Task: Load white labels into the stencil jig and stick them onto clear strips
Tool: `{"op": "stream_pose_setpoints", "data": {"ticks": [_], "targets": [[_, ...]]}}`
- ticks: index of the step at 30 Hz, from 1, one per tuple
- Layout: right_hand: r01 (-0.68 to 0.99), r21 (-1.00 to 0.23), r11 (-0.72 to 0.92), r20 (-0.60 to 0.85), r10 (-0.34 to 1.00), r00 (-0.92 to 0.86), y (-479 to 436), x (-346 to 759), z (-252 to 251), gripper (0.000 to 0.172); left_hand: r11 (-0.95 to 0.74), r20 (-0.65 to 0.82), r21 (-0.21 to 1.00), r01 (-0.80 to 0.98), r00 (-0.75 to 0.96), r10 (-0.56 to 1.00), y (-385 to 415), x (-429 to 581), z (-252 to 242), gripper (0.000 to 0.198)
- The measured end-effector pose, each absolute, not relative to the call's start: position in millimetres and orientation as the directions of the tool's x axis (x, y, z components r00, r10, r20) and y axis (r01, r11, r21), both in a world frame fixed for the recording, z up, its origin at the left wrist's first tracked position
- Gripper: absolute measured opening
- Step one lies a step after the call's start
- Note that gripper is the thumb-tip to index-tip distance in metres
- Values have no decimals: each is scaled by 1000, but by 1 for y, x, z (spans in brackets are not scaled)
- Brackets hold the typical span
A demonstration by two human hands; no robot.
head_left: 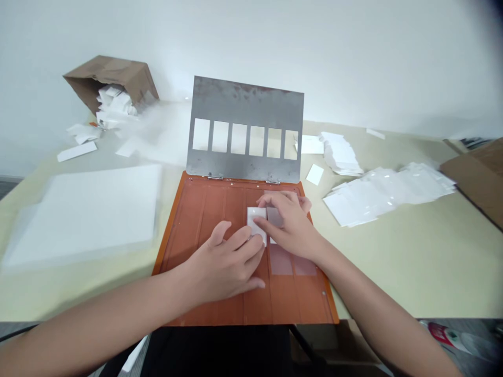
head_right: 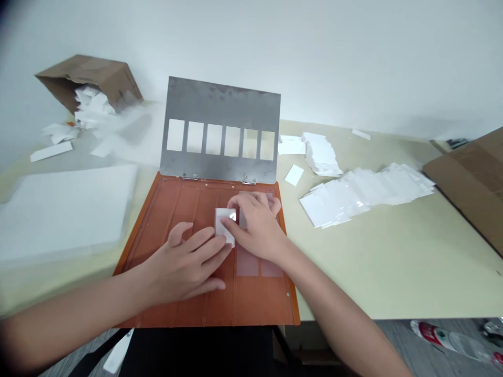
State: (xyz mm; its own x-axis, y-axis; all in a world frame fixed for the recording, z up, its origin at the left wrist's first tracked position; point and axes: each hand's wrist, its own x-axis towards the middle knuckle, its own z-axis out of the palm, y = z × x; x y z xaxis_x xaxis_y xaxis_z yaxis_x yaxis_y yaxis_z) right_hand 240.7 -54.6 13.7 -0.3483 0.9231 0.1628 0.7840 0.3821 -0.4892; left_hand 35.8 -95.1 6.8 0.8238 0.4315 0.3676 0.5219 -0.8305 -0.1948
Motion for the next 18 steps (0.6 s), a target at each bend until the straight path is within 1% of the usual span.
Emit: {"op": "stream_pose_setpoints", "data": {"ticks": [2, 5, 7, 8, 9, 11, 13, 15, 17, 18], "targets": [[708, -593, 383, 178, 920, -348, -55, 241, 13, 12, -842, 409, -200, 502, 823, 394, -93, 35, 6, 40], [525, -775, 351, 217, 929, -301, -52, 248, 12, 13, -868, 487, -165, 469, 804, 341, -90, 34, 5, 35], [454, -828, 329, 250, 941, -226, -46, 263, 12, 17, -885, 517, -105, 454, 785, 342, -88, 33, 4, 33], [469, -819, 331, 278, 944, -180, -43, 273, 13, 19, -889, 517, -69, 452, 778, 356, -87, 33, 4, 32], [526, -784, 330, 313, 942, -123, -41, 286, 14, 21, -891, 507, -33, 453, 775, 376, -85, 33, 3, 31], [721, -638, 271, 348, 937, -45, -37, 315, 16, 22, -891, 486, 31, 453, 772, 410, -82, 32, 1, 30], [889, -440, 126, 263, 965, -6, -35, 343, 16, 24, -891, 481, 84, 446, 765, 429, -77, 31, 2, 28], [963, -269, -13, 201, 977, 69, -36, 362, 15, 25, -892, 487, 97, 442, 760, 430, -72, 30, 6, 25], [989, -122, -82, 213, 971, 107, -38, 371, 15, 26, -886, 466, 75, 457, 770, 436, -66, 30, 16, 23], [993, -71, -90, 238, 966, 104, -39, 371, 17, 27, -880, 440, 63, 471, 779, 448, -63, 31, 22, 23]]}}
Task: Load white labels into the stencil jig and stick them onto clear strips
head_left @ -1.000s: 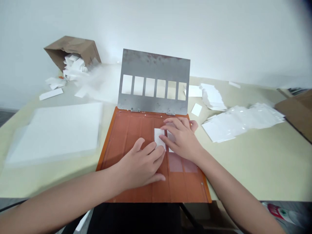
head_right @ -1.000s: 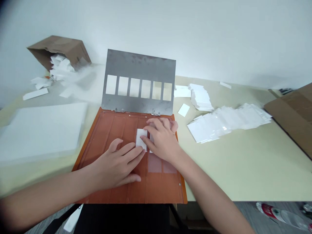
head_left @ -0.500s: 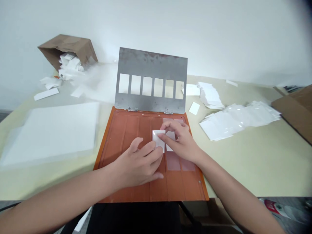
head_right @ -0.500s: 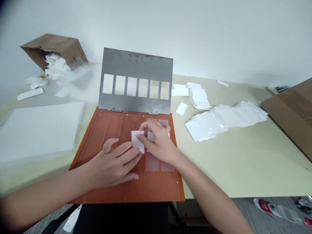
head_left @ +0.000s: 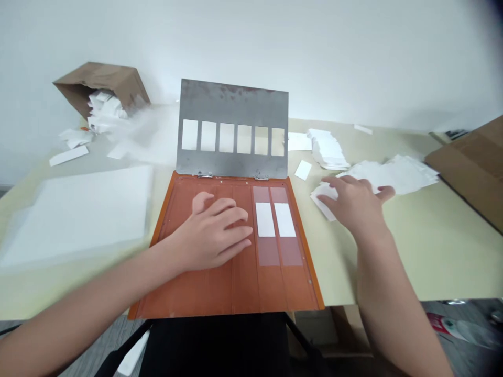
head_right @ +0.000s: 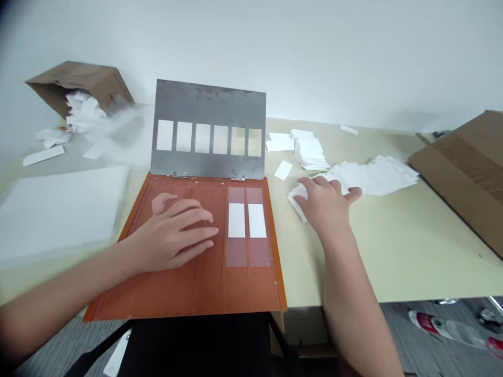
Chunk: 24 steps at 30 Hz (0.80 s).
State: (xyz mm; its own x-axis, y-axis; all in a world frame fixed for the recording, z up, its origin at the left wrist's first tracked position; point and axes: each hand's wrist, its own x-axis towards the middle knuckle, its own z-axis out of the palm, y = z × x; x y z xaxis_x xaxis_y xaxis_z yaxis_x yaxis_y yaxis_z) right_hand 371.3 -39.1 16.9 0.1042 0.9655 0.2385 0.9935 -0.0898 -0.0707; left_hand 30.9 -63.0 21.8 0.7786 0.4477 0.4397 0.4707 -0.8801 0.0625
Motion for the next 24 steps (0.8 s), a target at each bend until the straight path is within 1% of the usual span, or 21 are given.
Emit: {"op": "stream_pose_setpoints", "data": {"ticks": [1, 2, 3, 4, 6, 8, 10, 11, 14, 17, 21, 24], "targets": [[996, -42, -79, 269, 959, 88, -39, 369, 19, 29, -868, 401, 58, 493, 785, 472, -60, 32, 28, 24], [998, -42, -49, 292, 955, 59, -39, 364, 23, 30, -852, 358, 68, 520, 784, 507, -58, 34, 35, 24], [997, -72, 2, 299, 954, 19, -38, 358, 26, 29, -833, 313, 88, 547, 778, 544, -55, 36, 41, 24], [989, -125, 77, 289, 956, -38, -37, 350, 30, 27, -813, 270, 117, 571, 769, 579, -54, 39, 47, 25], [925, -262, 276, 235, 948, -216, -34, 332, 35, 21, -779, 206, 187, 599, 751, 627, -51, 46, 54, 24], [814, -364, 452, 205, 892, -404, -32, 315, 35, 19, -760, 195, 257, 597, 739, 645, -51, 54, 56, 21], [714, -416, 563, 252, 826, -504, -33, 303, 30, 18, -764, 226, 308, 566, 737, 637, -54, 59, 52, 18], [679, -419, 602, 284, 798, -532, -34, 300, 26, 18, -775, 241, 323, 542, 745, 622, -56, 60, 49, 17], [623, -401, 671, 344, 741, -577, -39, 300, 13, 28, -825, 244, 350, 445, 806, 539, -62, 58, 37, 17], [614, -387, 688, 334, 725, -603, -41, 306, 6, 36, -852, 201, 371, 370, 864, 462, -67, 55, 29, 16], [634, -370, 679, 292, 733, -614, -42, 310, 8, 38, -868, 192, 364, 338, 884, 425, -71, 54, 27, 17], [649, -376, 662, 268, 748, -607, -44, 310, 12, 38, -889, 188, 336, 312, 902, 388, -72, 55, 28, 19]]}}
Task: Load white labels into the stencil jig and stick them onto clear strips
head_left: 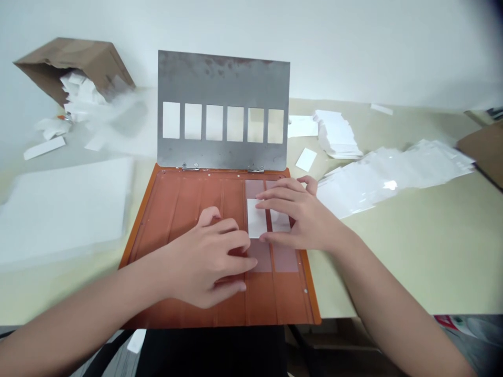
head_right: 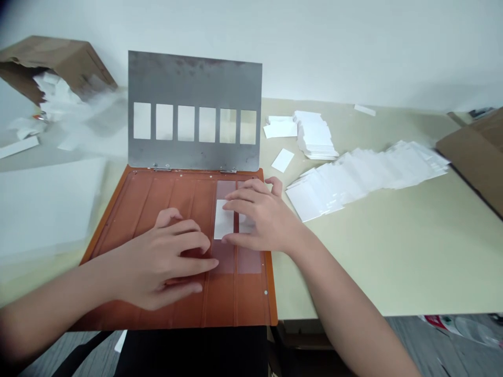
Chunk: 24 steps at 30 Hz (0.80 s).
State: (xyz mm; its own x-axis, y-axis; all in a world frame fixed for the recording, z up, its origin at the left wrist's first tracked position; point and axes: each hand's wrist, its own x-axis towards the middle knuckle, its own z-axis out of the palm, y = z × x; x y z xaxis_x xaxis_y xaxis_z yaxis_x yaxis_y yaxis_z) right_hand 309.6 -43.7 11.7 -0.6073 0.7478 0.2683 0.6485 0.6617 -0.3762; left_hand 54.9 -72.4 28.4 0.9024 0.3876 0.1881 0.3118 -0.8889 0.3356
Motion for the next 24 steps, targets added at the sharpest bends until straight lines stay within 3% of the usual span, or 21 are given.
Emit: {"op": "stream_pose_setpoints", "data": {"ticks": [4, 14, 24], "targets": [[660, -365, 657, 257, 752, -607, -44, 309, 12, 37, -923, 212, 290, 254, 923, 321, -75, 55, 31, 19], [658, -342, 671, 291, 741, -605, -43, 307, 8, 15, -918, 155, 239, 318, 920, 359, -76, 55, 28, 26], [679, -316, 662, 261, 749, -609, -45, 306, 9, 18, -897, 218, 39, 440, 873, 437, -71, 54, 20, 35]]}}
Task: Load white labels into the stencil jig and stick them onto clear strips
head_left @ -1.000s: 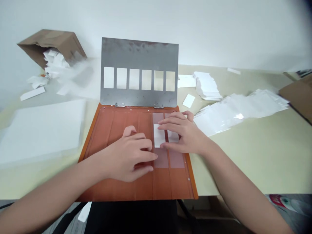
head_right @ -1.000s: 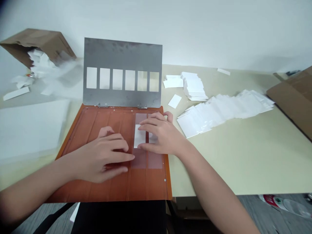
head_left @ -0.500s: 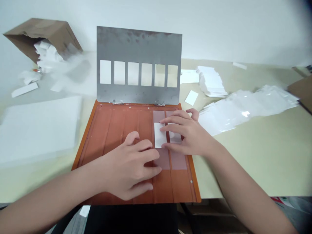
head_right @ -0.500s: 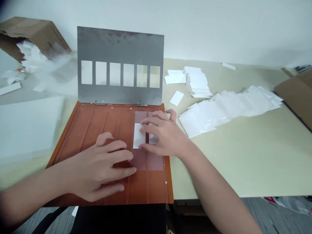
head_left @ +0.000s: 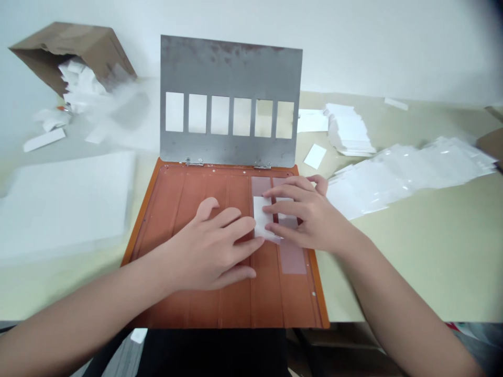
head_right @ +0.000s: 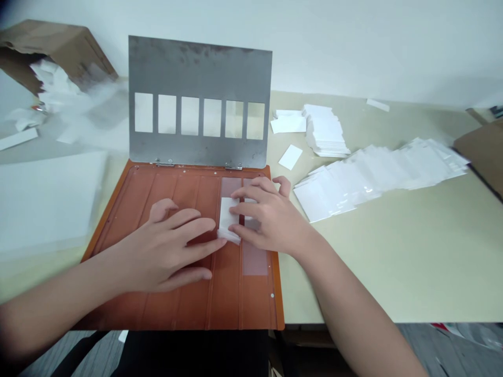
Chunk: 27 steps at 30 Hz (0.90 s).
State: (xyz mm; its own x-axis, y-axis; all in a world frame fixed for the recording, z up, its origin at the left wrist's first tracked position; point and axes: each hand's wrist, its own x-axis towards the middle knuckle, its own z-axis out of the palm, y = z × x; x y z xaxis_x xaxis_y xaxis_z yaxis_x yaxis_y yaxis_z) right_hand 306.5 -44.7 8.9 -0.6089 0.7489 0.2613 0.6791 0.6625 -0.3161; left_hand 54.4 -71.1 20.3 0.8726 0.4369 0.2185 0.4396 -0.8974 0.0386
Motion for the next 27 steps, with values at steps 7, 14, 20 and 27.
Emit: {"op": "stream_pose_setpoints", "data": {"ticks": [7, 14, 20, 27], "targets": [[692, -369, 621, 183, 778, -601, -46, 309, 15, 30, -854, 190, -8, 520, 839, 510, -69, 55, 20, 42], [696, -328, 638, 215, 768, -603, -47, 308, 14, 37, -840, 175, 4, 542, 827, 535, -67, 57, 19, 42], [706, -290, 646, 244, 764, -598, -47, 307, 9, 16, -831, 207, -69, 552, 823, 529, -68, 59, 18, 43], [701, -263, 663, 300, 747, -593, -47, 305, 5, 16, -880, 285, -45, 473, 850, 443, -74, 59, 17, 40]]}}
